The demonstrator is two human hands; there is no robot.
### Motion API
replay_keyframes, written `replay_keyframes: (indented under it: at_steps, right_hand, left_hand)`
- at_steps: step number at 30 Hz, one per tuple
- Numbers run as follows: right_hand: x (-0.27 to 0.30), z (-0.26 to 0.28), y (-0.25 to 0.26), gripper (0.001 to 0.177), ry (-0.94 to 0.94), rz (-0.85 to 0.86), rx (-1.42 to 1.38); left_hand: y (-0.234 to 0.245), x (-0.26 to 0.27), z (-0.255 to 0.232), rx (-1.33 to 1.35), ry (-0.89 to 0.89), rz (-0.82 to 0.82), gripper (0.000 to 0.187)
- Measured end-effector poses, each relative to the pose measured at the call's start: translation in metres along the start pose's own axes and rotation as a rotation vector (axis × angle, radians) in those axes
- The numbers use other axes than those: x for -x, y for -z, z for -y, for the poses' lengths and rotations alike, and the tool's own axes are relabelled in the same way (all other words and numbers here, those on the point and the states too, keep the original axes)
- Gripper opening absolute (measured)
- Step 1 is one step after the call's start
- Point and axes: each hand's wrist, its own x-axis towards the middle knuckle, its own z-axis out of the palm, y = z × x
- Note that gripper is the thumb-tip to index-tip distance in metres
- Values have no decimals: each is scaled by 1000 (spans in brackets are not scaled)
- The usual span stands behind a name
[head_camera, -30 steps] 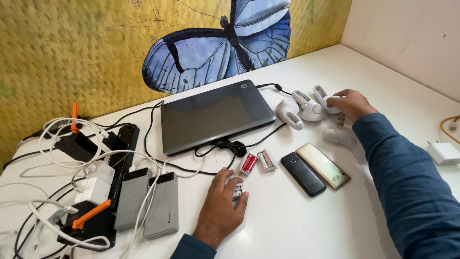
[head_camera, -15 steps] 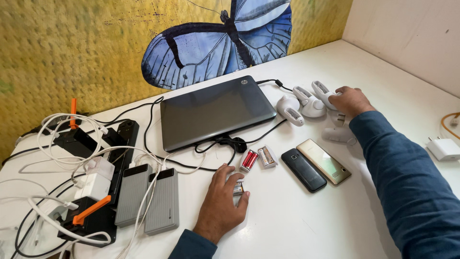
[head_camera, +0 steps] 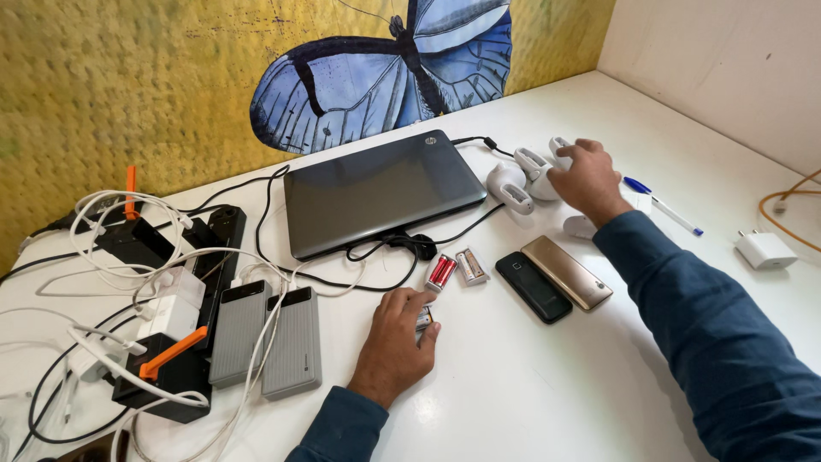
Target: The person removes batteries from two white handheld devices, places them on the table, and then inserts new batteries into the same devices. The person also opens a laptop and connects a power cable to a power bank.
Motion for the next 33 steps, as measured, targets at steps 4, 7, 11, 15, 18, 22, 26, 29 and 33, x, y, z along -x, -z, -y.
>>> replay_keyframes:
  at_steps: [4,7,11,15,18,22,26,29,33]
  right_hand:
    - [45,43,4,34,281,-119,-68]
    - [89,74,9,28,433,-135,-164]
    - [146,114,10,24,661,-112,-245]
    - [184,134,10,25,679,12,-316]
    - [204,139,9,24,693,29,-395]
    - [224,141,5,30,525,231,-445]
    - [223,142,-2,39,363,379,-371]
    - [221,141,-5,40,328,415,-344]
    - [219,137,-8,47,372,414,-404]
  left_hand:
    - [5,4,1,145,-90,-41,49]
    - [7,6,3,204,-141,-68,53]
    - [8,6,3,184,-186,-86,56]
    - [8,6,5,212,-187,-71,58]
    - [12,6,7,270,-119,-3,58]
    - [9,5,6,235,-157,-81,54]
    - [7,5,4,267,-115,-122,51]
    - [8,5,4,299,-152,-145,52]
    - [7,4,6,328,-162,-144,52]
